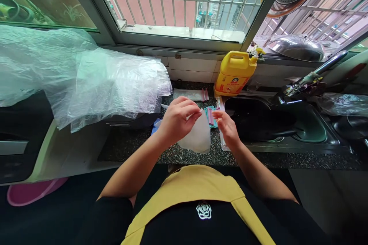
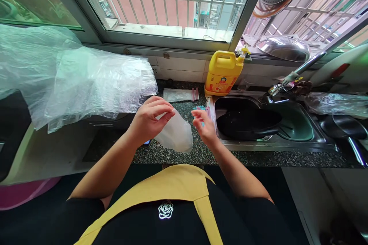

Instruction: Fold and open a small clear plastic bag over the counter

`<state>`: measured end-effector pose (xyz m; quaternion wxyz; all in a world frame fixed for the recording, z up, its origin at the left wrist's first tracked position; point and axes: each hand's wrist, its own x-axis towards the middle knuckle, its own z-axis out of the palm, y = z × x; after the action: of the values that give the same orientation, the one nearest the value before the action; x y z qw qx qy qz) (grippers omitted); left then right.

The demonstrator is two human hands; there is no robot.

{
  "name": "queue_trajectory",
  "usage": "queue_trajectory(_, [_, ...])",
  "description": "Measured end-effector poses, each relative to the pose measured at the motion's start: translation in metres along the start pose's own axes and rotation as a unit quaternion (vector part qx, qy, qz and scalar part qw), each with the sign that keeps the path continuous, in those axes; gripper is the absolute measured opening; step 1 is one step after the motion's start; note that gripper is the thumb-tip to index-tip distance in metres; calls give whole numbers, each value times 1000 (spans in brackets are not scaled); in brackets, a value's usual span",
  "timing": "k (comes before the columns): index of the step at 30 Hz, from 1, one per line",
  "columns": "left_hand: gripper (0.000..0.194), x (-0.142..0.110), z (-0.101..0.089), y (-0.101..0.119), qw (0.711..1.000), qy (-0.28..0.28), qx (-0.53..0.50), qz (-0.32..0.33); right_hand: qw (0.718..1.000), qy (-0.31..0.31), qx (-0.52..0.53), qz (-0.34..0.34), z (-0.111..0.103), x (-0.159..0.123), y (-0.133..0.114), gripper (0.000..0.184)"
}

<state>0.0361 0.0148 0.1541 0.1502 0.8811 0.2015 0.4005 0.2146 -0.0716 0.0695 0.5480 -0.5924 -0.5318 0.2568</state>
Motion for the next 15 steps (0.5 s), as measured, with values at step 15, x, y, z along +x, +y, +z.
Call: queue_trajectory(15, [13,-14,-5,0,998,40,-31,22,788,-11,473,393,42,-53,51,26])
